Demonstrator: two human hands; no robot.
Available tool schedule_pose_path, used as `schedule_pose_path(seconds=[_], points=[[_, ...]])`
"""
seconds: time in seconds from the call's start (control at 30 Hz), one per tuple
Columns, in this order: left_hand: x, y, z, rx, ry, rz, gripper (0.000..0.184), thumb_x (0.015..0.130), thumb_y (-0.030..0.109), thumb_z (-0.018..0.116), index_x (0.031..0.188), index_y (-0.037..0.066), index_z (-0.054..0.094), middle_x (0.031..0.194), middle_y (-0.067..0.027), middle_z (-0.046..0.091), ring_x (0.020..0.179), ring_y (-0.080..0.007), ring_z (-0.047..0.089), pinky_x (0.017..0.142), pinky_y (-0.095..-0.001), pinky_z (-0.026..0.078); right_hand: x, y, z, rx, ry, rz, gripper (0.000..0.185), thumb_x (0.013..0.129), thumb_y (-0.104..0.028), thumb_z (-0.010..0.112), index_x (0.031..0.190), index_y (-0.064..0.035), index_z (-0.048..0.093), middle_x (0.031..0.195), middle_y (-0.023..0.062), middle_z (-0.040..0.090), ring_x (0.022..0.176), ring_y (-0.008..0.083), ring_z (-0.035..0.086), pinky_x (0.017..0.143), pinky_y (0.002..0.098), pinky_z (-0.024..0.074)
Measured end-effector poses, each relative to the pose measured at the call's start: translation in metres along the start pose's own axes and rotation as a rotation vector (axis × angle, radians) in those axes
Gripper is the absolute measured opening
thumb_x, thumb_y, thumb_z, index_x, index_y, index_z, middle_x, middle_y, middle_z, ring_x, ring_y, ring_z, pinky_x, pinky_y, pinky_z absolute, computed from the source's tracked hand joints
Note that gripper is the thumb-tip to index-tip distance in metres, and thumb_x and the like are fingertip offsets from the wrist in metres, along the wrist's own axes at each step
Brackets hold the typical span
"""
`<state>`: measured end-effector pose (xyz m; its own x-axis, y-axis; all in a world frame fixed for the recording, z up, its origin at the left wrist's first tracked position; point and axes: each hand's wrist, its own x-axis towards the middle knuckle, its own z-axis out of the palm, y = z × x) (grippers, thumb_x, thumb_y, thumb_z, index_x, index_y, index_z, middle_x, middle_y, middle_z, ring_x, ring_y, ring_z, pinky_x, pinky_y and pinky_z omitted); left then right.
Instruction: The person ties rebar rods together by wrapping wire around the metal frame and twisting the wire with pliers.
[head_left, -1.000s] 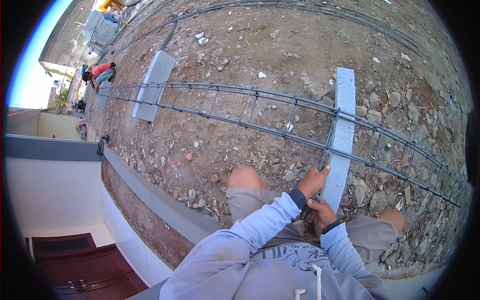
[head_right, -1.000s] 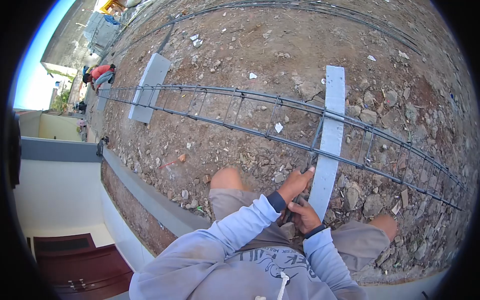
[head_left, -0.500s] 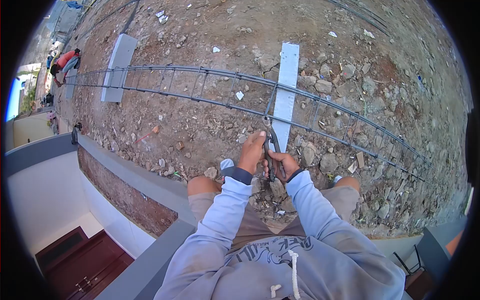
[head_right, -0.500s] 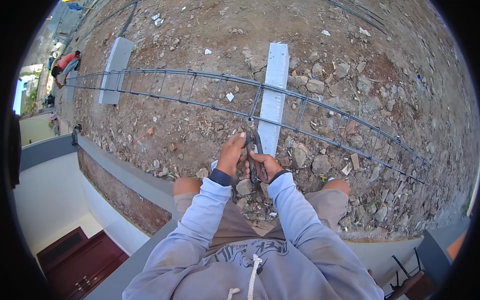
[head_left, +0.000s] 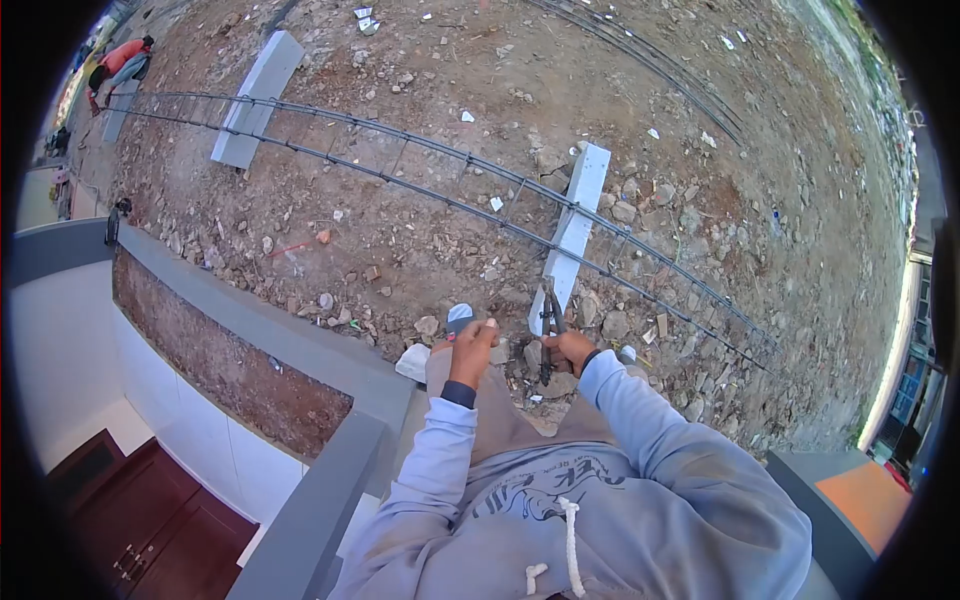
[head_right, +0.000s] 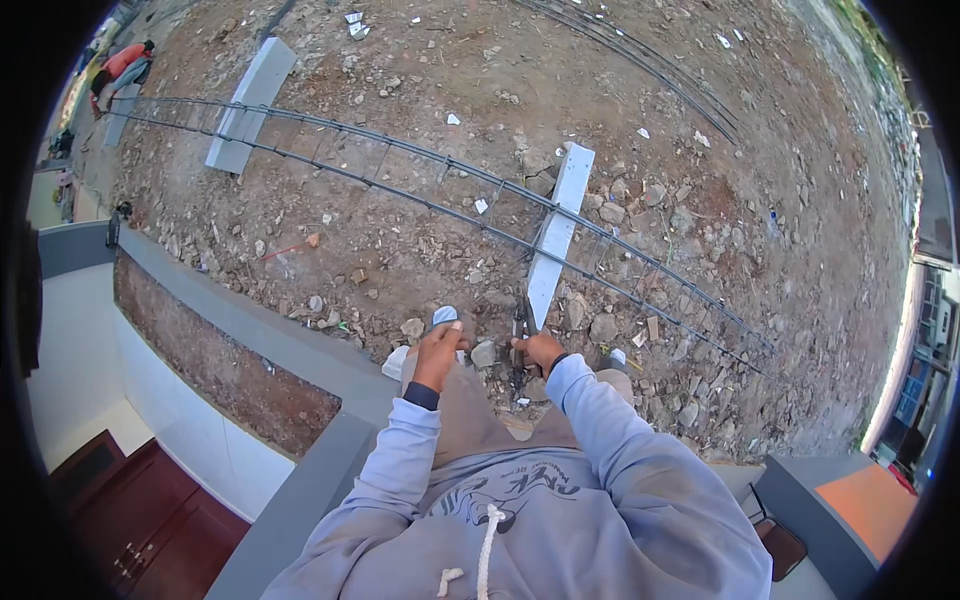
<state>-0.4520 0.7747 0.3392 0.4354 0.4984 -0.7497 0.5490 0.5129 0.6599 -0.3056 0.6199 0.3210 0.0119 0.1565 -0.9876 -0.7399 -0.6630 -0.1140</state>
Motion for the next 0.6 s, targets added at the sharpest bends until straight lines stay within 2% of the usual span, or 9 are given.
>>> schedule_pose_path(seconds=[0.07,0.1,0.23,0.33,0.37,0.47,0.5,0.6], points=[[-0.012,0.044,-0.044,0.006,-0.031,0.017,0.035,0.089,0.033,0.056,0.097,0.000,0.064,0.076,-0.0050,0.063,0.070,-0.0104,0.056,0.067,-0.0257,0.043,-0.048,-0.010,0.028,-0.050,0.080,0.030,0.008,0.088,-0.020,0.058,0.086,-0.0136,0.054,0.068,-0.0012,0.054,0.054,0.0106,0.048,0.043,0.0257,0.0324],[-0.010,0.057,-0.069,0.040,-0.035,0.023,0.034,0.089,0.032,0.056,0.097,0.000,0.064,0.076,-0.0048,0.063,0.069,-0.0103,0.056,0.066,-0.0258,0.043,-0.050,-0.006,0.030,-0.073,0.070,0.021,0.023,0.085,-0.017,0.061,0.102,-0.0009,0.059,0.085,0.0083,0.063,0.070,0.0212,0.060,0.061,0.0354,0.0443],[0.009,0.120,-0.167,0.112,0.051,0.153,0.031,0.089,0.029,0.056,0.095,-0.001,0.063,0.076,-0.0038,0.063,0.068,-0.0102,0.056,0.063,-0.0255,0.044,-0.102,-0.034,0.096,0.103,0.006,-0.046,0.021,0.087,-0.014,0.058,0.102,0.0002,0.058,0.091,0.0123,0.065,0.083,0.0248,0.064,0.072,0.0367,0.0509],[-0.003,0.169,-0.218,-0.012,0.172,0.219,0.029,0.090,0.028,0.055,0.094,0.000,0.063,0.077,-0.0035,0.063,0.068,-0.0105,0.057,0.062,-0.0256,0.044,-0.113,-0.057,0.137,0.049,-0.031,-0.113,0.019,0.087,-0.015,0.058,0.100,-0.0011,0.058,0.087,0.0114,0.065,0.079,0.0235,0.064,0.070,0.0357,0.0509],[-0.010,0.182,-0.232,-0.074,0.207,0.230,0.028,0.090,0.027,0.055,0.094,0.000,0.063,0.078,-0.0035,0.063,0.068,-0.0106,0.058,0.061,-0.0258,0.044,-0.103,-0.060,0.141,0.102,-0.127,-0.088,0.016,0.087,-0.016,0.058,0.097,-0.0021,0.058,0.084,0.0105,0.064,0.072,0.0215,0.062,0.063,0.0336,0.0495],[-0.026,0.196,-0.251,-0.255,0.287,0.195,0.027,0.091,0.027,0.054,0.093,0.002,0.062,0.079,-0.0039,0.063,0.069,-0.0115,0.059,0.062,-0.0266,0.045,-0.136,-0.104,0.173,0.042,-0.178,-0.150,0.015,0.087,-0.016,0.058,0.095,-0.0026,0.058,0.080,0.0087,0.062,0.063,0.0196,0.059,0.056,0.0316,0.0461],[-0.029,0.195,-0.252,-0.232,0.264,0.142,0.027,0.091,0.029,0.054,0.095,0.003,0.061,0.081,-0.0043,0.064,0.070,-0.0116,0.060,0.063,-0.0261,0.045,-0.131,-0.113,0.174,0.028,-0.196,-0.184,0.015,0.086,-0.016,0.059,0.092,-0.0021,0.058,0.076,0.0074,0.061,0.055,0.0176,0.054,0.052,0.0310,0.0420],[-0.032,0.173,-0.242,-0.144,0.191,0.029,0.030,0.091,0.032,0.055,0.101,0.004,0.060,0.085,-0.0053,0.065,0.071,-0.0123,0.061,0.064,-0.0254,0.046,-0.142,-0.143,0.188,-0.289,0.072,-0.444,0.013,0.083,-0.014,0.062,0.088,-0.0014,0.058,0.070,0.0062,0.059,0.052,0.0164,0.052,0.050,0.0319,0.0401]])
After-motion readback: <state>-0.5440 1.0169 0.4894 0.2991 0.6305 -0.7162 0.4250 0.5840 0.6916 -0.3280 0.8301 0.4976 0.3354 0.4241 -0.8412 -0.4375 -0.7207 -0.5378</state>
